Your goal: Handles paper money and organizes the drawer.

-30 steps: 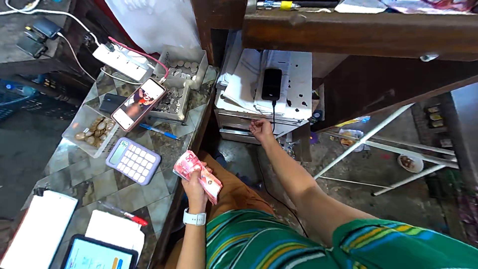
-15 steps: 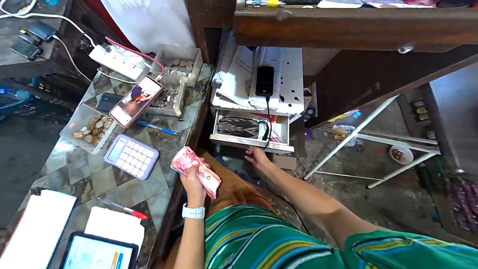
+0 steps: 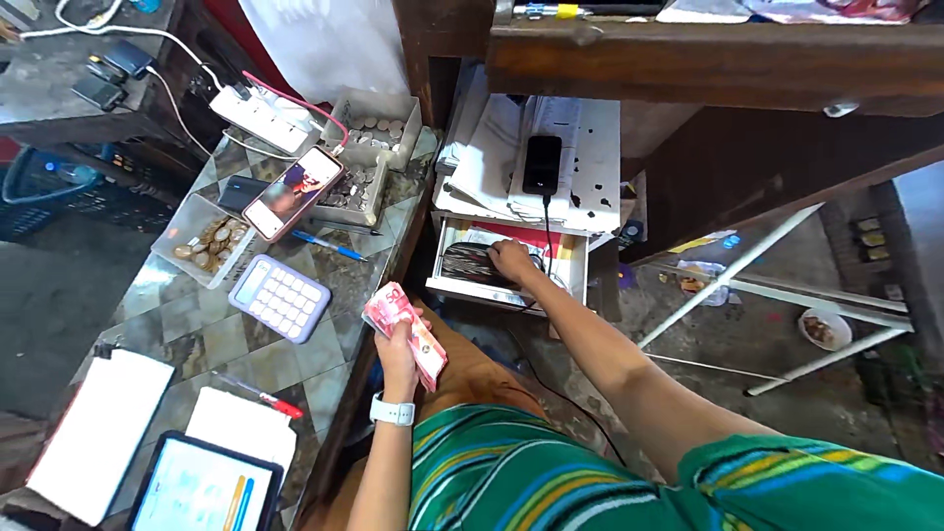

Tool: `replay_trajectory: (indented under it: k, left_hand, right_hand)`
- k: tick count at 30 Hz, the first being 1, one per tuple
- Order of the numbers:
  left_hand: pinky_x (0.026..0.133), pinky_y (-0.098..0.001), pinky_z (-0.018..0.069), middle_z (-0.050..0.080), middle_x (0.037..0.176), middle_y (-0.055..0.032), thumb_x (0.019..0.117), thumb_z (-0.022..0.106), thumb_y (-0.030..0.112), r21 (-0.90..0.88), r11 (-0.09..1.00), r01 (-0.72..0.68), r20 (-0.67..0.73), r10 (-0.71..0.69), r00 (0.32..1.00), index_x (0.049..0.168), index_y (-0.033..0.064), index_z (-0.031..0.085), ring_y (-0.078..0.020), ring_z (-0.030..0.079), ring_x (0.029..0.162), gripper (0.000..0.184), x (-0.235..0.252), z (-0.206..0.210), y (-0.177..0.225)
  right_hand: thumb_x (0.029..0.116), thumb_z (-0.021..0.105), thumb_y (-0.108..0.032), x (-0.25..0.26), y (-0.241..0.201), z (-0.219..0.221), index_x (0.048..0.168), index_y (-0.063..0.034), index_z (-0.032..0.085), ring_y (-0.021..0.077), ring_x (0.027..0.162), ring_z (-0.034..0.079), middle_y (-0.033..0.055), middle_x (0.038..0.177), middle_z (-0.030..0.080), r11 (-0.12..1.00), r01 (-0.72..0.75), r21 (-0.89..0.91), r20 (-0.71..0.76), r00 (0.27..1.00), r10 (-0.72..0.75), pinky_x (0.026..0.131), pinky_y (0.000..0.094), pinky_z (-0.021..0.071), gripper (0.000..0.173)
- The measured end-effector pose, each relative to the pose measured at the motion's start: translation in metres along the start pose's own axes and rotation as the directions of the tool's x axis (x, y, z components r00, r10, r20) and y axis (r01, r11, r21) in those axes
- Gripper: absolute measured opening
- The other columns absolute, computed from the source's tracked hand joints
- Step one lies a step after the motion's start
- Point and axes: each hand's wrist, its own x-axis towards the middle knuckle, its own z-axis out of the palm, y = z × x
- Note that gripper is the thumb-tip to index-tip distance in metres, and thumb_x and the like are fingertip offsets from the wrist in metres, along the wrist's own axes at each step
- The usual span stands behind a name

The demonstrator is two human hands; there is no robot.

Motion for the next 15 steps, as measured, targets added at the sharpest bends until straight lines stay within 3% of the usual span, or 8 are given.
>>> replay_trajectory:
  k: [4, 7, 9, 11, 13, 15]
  left_hand:
    - [0.065, -0.0322, 0.0621, 0.073, 0.087, -0.0122, 0.1038, 0.037, 0.001, 0.002, 0.997, 0.083, -0.008, -0.083, 0.997, 0.116, -0.0058, 0.049, -0.0178, 0.072, 0.068, 0.019, 0.007, 0.006, -0.002]
    - [0.075, -0.0387, 0.063, 0.073, 0.099, -0.019, 0.1112, 0.034, 0.012, 0.006, 0.967, 0.255, 0.072, -0.254, 0.964, 0.127, -0.0075, 0.049, -0.0252, 0.074, 0.083, 0.029, 0.02, 0.019, -0.014]
    - [0.081, -0.0386, 0.0608, 0.071, 0.105, -0.0185, 0.1115, 0.037, 0.017, 0.041, 0.939, 0.343, 0.095, -0.345, 0.934, 0.13, -0.0052, 0.052, -0.0237, 0.072, 0.092, 0.032, 0.03, 0.032, -0.026]
    - [0.079, -0.0373, 0.0595, 0.068, 0.102, -0.0161, 0.1108, 0.041, 0.019, 0.102, 0.916, 0.388, 0.094, -0.397, 0.913, 0.129, -0.0032, 0.053, -0.0205, 0.069, 0.089, 0.032, 0.04, 0.05, -0.036]
    - [0.08, -0.0382, 0.0588, 0.067, 0.103, -0.0168, 0.1108, 0.041, 0.021, 0.144, 0.898, 0.415, 0.121, -0.432, 0.894, 0.129, -0.0032, 0.054, -0.021, 0.069, 0.089, 0.033, 0.05, 0.067, -0.049]
    - [0.085, -0.0408, 0.0579, 0.067, 0.109, -0.02, 0.1113, 0.042, 0.024, 0.211, 0.881, 0.424, 0.148, -0.457, 0.877, 0.134, -0.004, 0.052, -0.024, 0.068, 0.095, 0.037, 0.061, 0.084, -0.065]
  right_hand:
    - [0.1096, 0.043, -0.018, -0.032, -0.002, 0.007, 0.128, 0.0033, 0.064, 0.0455, 0.118, 0.064, 0.0289, 0.119, 0.068, 0.998, 0.031, 0.061, 0.023, 0.999, -0.033, 0.104, 0.0608, 0.0478, 0.035]
    - [0.1065, 0.051, -0.017, -0.056, 0.001, 0.018, 0.121, 0.008, 0.063, 0.0419, 0.113, 0.066, 0.0278, 0.115, 0.068, 0.986, 0.105, 0.127, 0.012, 0.994, -0.108, 0.101, 0.0558, 0.0498, 0.031]
    - [0.107, 0.053, -0.026, -0.062, 0.008, 0.028, 0.118, 0.0078, 0.063, 0.0383, 0.106, 0.068, 0.0265, 0.11, 0.069, 0.952, 0.161, 0.261, 0.002, 0.986, -0.167, 0.098, 0.053, 0.0513, 0.037]
    - [0.1092, 0.047, -0.03, -0.066, 0.011, 0.028, 0.123, 0.0061, 0.065, 0.0347, 0.115, 0.064, 0.0251, 0.119, 0.068, 0.884, 0.163, 0.438, 0.048, 0.978, -0.204, 0.105, 0.0509, 0.0472, 0.043]
    - [0.1113, 0.035, -0.031, -0.069, 0.012, 0.021, 0.133, 0.0045, 0.063, 0.0301, 0.134, 0.055, 0.0222, 0.14, 0.06, 0.787, 0.101, 0.609, 0.145, 0.961, -0.236, 0.117, 0.0469, 0.0387, 0.05]
    - [0.1105, 0.031, -0.035, -0.073, 0.01, 0.01, 0.138, 0.0031, 0.058, 0.0215, 0.137, 0.052, 0.0173, 0.145, 0.057, 0.68, -0.008, 0.733, 0.256, 0.93, -0.264, 0.118, 0.0398, 0.0376, 0.054]
